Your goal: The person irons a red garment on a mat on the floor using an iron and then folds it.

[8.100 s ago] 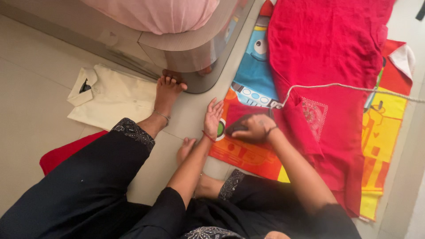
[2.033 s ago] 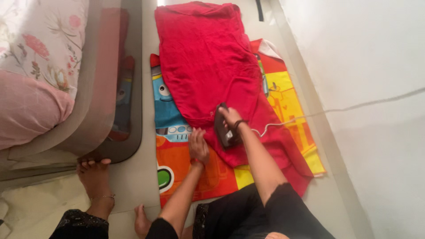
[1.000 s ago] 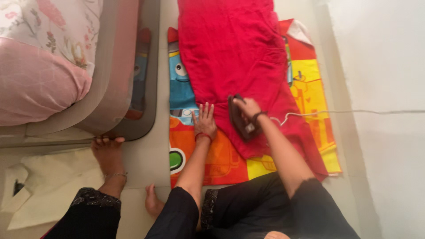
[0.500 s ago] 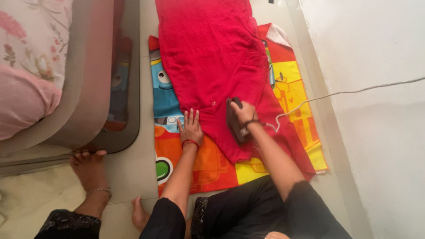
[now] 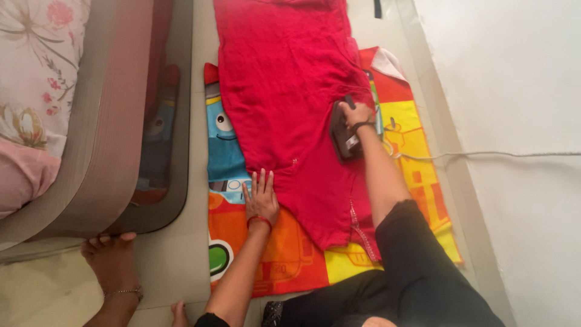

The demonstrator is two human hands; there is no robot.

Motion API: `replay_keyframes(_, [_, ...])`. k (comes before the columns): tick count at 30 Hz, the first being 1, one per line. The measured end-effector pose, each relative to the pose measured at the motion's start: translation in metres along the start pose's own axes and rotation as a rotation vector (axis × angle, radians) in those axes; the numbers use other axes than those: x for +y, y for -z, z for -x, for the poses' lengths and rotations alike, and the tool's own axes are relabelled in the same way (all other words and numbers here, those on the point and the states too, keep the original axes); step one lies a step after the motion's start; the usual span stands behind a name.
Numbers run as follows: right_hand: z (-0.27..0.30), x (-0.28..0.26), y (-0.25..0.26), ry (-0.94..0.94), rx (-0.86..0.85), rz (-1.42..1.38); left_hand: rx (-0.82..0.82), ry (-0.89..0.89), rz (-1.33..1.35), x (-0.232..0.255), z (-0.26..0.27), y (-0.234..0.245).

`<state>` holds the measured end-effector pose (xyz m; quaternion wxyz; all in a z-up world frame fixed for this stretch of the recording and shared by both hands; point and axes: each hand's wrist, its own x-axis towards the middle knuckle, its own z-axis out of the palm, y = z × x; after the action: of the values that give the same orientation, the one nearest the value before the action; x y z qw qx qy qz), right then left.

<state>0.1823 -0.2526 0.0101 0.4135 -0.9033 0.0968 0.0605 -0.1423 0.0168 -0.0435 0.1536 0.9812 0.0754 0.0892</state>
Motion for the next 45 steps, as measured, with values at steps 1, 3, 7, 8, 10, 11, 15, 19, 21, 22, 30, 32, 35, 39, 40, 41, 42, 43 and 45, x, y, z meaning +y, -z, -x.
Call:
replay_keyframes(1, [-0.004, -0.006, 0.001, 0.003, -0.006, -0.001, 0.001, 0.006, -0.003, 0.000, 0.000, 0.002])
replay_keyframes(3, [-0.008, -0.018, 0.009, 0.048, 0.039, 0.011, -0.009, -0.003, -0.018, 0.002, -0.001, 0.004])
replay_keyframes(7, [-0.015, -0.048, 0.016, -0.087, 0.065, -0.003, -0.046, -0.007, -0.021, 0.005, -0.001, 0.011])
replay_keyframes(8, [-0.017, -0.054, 0.018, -0.092, 0.069, -0.011, -0.043, 0.002, -0.017, 0.005, -0.001, 0.012])
replay_keyframes(10, [-0.023, -0.060, 0.019, -0.094, 0.076, -0.021, -0.037, 0.007, -0.014, 0.007, 0.000, 0.014])
replay_keyframes(11, [-0.028, -0.062, 0.018, -0.122, 0.085, -0.061, -0.031, 0.009, -0.012, 0.007, 0.000, 0.015])
replay_keyframes(15, [-0.061, -0.052, 0.009, -0.156, 0.073, -0.187, -0.039, 0.016, -0.013, 0.008, -0.001, 0.016])
replay_keyframes(19, [-0.095, -0.031, -0.004, -0.179, 0.050, -0.277, -0.022, 0.017, 0.002, 0.007, -0.001, 0.017])
replay_keyframes(21, [-0.104, -0.019, -0.007, -0.211, -0.042, -0.419, -0.042, 0.013, -0.017, 0.008, -0.001, 0.017])
replay_keyframes(22, [-0.103, -0.015, -0.006, -0.210, -0.034, -0.420, -0.041, 0.006, -0.014, 0.009, -0.002, 0.017])
replay_keyframes(30, [-0.025, -0.010, -0.032, -0.297, -0.153, -0.447, 0.009, 0.006, -0.049, 0.004, -0.001, 0.006])
replay_keyframes(32, [0.008, -0.009, -0.038, -0.222, -0.186, -0.442, 0.037, -0.005, -0.033, 0.003, 0.001, 0.002])
replay_keyframes(35, [0.054, -0.012, -0.045, -0.229, -0.153, -0.376, 0.081, -0.012, -0.024, 0.003, 0.001, -0.003])
replay_keyframes(39, [0.073, -0.024, -0.049, -0.243, -0.077, -0.320, 0.096, -0.018, -0.025, 0.000, 0.002, -0.006])
replay_keyframes(40, [0.065, -0.024, -0.050, -0.228, -0.031, -0.259, 0.096, -0.014, -0.031, 0.000, 0.002, -0.006])
replay_keyframes(41, [0.054, -0.023, -0.052, -0.213, 0.015, -0.199, 0.086, -0.012, -0.034, 0.000, 0.002, -0.006])
replay_keyframes(42, [0.041, -0.021, -0.055, -0.211, 0.008, -0.198, 0.076, -0.007, -0.034, 0.001, 0.001, -0.005])
replay_keyframes(43, [0.025, -0.019, -0.057, -0.194, 0.027, -0.185, 0.076, 0.000, -0.037, 0.002, 0.001, -0.003])
replay_keyframes(45, [-0.004, -0.021, -0.057, -0.174, 0.038, -0.173, 0.038, 0.001, -0.035, 0.003, 0.001, 0.001])
